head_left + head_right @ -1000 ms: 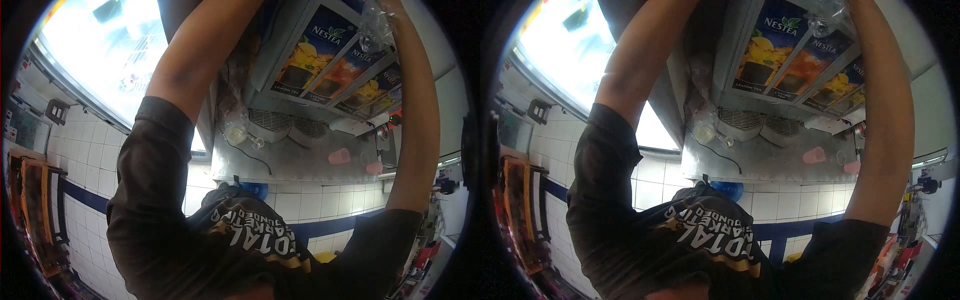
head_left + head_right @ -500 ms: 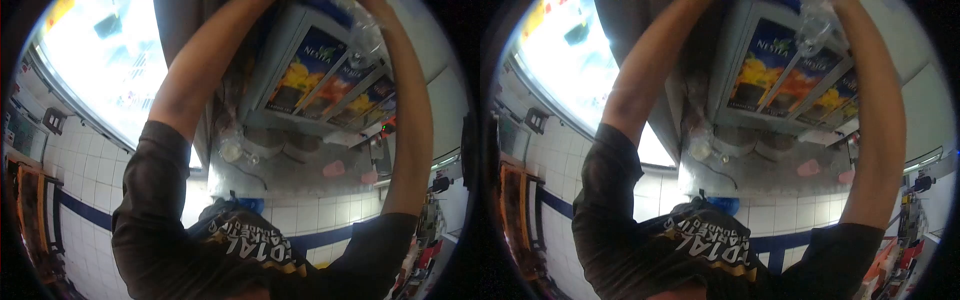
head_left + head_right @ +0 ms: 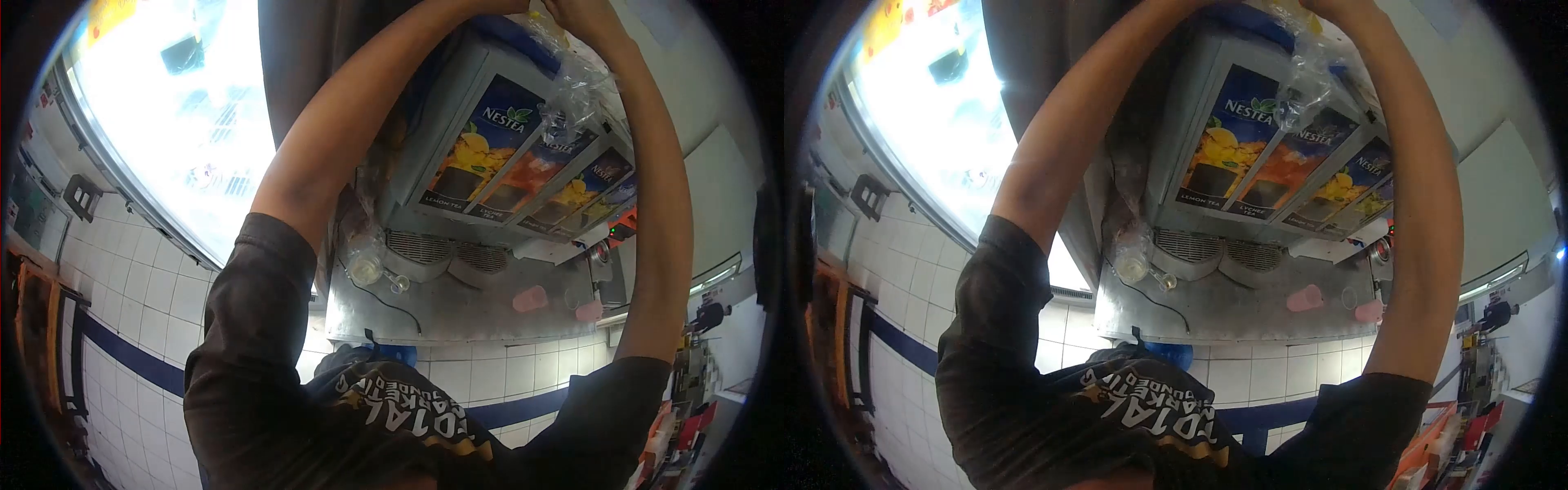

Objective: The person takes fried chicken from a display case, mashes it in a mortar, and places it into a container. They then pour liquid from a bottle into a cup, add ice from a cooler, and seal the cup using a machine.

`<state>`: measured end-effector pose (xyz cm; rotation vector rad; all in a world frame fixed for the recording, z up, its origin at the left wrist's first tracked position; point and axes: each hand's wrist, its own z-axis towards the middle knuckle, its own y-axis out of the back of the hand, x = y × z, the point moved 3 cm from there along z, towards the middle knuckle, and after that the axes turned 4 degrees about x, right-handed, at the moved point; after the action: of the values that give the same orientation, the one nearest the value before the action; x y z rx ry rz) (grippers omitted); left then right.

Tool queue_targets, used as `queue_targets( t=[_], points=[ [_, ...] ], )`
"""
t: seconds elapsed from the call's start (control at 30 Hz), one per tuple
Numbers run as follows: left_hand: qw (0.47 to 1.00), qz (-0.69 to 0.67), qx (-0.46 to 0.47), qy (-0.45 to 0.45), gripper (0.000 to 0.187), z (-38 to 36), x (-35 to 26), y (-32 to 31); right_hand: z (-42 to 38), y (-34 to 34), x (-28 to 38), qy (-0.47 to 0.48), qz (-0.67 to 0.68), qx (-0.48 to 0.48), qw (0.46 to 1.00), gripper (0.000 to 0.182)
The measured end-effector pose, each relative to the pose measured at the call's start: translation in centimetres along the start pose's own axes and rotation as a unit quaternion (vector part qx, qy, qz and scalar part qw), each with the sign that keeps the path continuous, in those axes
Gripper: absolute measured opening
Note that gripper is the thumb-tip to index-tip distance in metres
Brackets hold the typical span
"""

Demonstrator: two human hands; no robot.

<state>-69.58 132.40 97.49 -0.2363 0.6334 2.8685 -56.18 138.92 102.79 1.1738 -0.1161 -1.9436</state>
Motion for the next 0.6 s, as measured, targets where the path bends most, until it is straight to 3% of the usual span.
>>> queue_targets(
  t=[0.3, 0.4, 0.5, 0.6],
  points=[
    [0.994, 0.086, 0.003, 0.065, 0.042, -2.6, -2.8, 0.7, -0.6, 0.9, -0.5, -0.083, 0.141, 0.043, 0.986, 0.012],
    [0.991, 0.096, 0.010, 0.091, 0.048, -2.9, -3.0, 0.4, -0.9, 0.1, -2.0, -0.101, 0.114, 0.062, 0.986, 0.014],
    [0.991, 0.104, 0.004, 0.085, 0.047, -2.9, -3.1, 0.0, -1.6, -1.2, -3.0, -0.157, 0.150, 0.064, 0.974, 0.026],
    [0.988, 0.127, 0.003, 0.084, 0.048, -2.6, -2.7, -0.9, -2.4, 1.1, -1.3, -0.096, 0.176, -0.042, 0.979, 0.025]
  ],
)
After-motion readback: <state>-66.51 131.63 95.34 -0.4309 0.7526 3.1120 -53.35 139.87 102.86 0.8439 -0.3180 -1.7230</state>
